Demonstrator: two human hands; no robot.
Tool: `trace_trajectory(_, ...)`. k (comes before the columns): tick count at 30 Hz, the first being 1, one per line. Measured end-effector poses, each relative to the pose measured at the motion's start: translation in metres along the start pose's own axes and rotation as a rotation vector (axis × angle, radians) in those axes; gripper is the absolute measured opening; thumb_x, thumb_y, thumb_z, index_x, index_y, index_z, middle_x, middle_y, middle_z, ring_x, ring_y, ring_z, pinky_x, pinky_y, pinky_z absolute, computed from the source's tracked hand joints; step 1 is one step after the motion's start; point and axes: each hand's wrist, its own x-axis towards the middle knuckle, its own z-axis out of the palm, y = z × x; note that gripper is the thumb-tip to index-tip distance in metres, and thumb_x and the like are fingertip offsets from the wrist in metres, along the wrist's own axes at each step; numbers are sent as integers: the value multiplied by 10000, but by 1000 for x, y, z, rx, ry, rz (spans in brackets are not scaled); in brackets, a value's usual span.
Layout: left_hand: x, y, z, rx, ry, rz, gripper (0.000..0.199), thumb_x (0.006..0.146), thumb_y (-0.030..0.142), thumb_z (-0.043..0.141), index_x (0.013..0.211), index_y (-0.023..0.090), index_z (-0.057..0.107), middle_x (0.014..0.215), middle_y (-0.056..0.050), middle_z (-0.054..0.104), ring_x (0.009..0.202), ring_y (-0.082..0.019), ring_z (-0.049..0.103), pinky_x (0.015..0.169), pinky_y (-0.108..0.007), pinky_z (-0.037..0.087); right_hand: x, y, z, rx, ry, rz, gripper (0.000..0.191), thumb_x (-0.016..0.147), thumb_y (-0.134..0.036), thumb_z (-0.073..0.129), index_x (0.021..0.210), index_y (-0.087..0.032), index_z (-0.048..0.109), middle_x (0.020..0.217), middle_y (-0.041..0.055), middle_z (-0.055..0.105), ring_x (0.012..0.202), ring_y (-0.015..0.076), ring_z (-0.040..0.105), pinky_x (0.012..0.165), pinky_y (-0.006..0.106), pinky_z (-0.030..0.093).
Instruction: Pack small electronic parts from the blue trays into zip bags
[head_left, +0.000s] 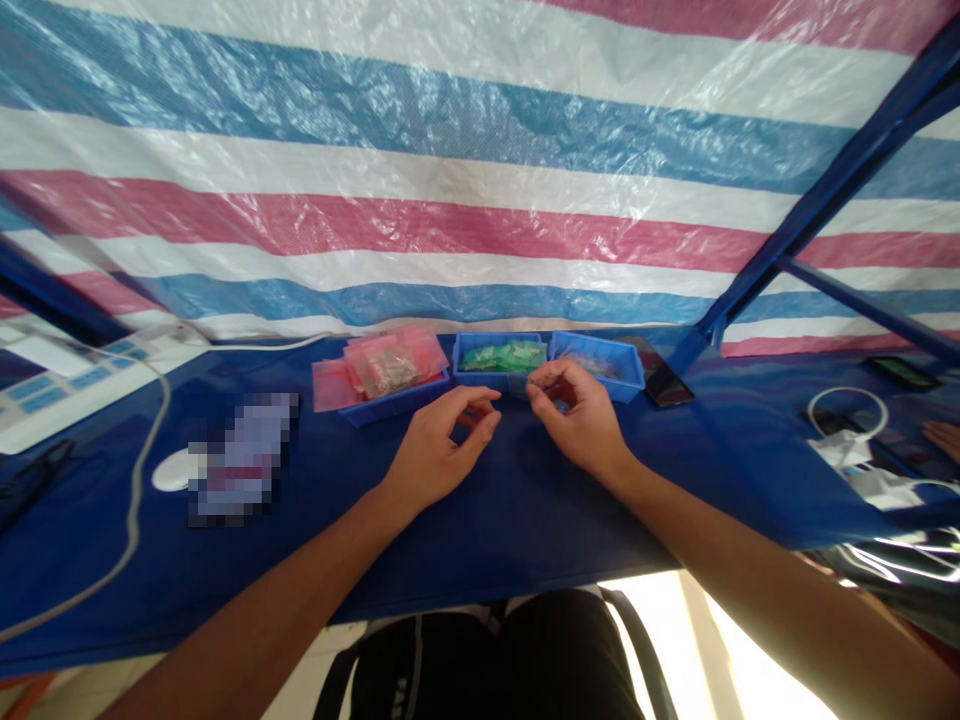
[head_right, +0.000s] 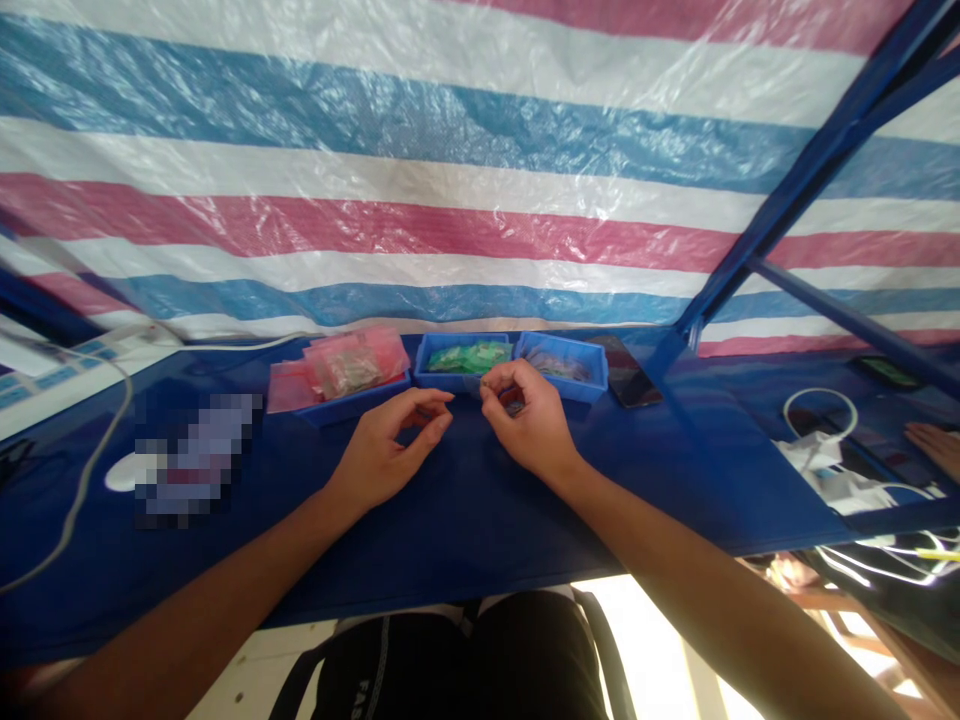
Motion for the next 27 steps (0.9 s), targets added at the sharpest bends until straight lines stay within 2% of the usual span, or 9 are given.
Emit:
trace_trajectory(4,-1,2,5,-93,-93,65,453,1051,353,682,1487,236,650,1457,-126,644,1186,-233,736,988,-360,668,-2,-4,2,-85,-148,-185,34,986,-224,696,1008,-246,711,996,47,707,894,201,701,795,348,622)
trace_trajectory(8,-1,-5,5,-114,-94,37,493,1046,375,690,1516,234,642,1490,-134,635,1213,-253,744,1038,-396,664,-3,-5,2,-79,-320,-269,204,983,-186,698,1168,-259,743,1160,78,756,1048,226,743,931,394,645)
trace_trajectory(11,2,-10,2,-70,-15,-31,424,1058,351,658,1467,243,689,1391,-110,725,1197,-258,756,1016,-397,660,-2,-6,1,-41,-373,-226,296,997,-164,667,1252,-286,751,1272,75,765,1159,241,747,1023,422,622)
trace_trajectory(14,3,-10,-1,-42,61,-101,403,1057,305,631,1452,248,688,1276,-79,801,1138,-253,781,1034,-416,637,-1,-5,-1,-26,-236,-167,218,1017,-228,681,1208,-292,765,1232,75,762,1099,247,750,937,413,641)
trace_trajectory(16,3,-8,0,-38,51,-119,471,1046,279,630,1516,253,618,1239,-66,820,1109,-246,790,1044,-423,626,1,-3,-2,-17,-149,-128,234,991,-291,746,1225,-289,754,1246,88,740,1102,259,735,900,413,648)
trace_trajectory(19,2,-5,3,-53,14,-88,602,1010,239,651,1596,252,514,1263,-76,804,1075,-227,792,993,-385,634,1,2,-3,14,-238,-65,413,932,-333,830,1330,-297,725,1229,83,741,1114,262,729,943,425,639)
trace_trajectory(22,2,-3,5,-96,38,-67,697,950,198,699,1611,244,480,1359,-99,739,1024,-197,797,958,-346,641,0,6,-2,45,-357,12,400,929,-331,823,1317,-288,740,1122,60,756,979,227,740,898,403,633)
trace_trajectory(25,3,-2,6,-148,73,-86,717,940,200,719,1610,238,467,1375,-109,713,996,-183,802,964,-343,644,0,8,2,121,-351,98,355,927,-308,801,1272,-269,731,1020,31,755,896,200,733,855,375,621)
trace_trajectory(27,3,-2,5,-173,85,-110,693,948,216,726,1595,223,478,1296,-104,747,1010,-192,800,979,-354,641,0,9,4,196,-332,140,355,908,-307,812,1247,-256,721,995,23,753,901,197,738,857,365,620)
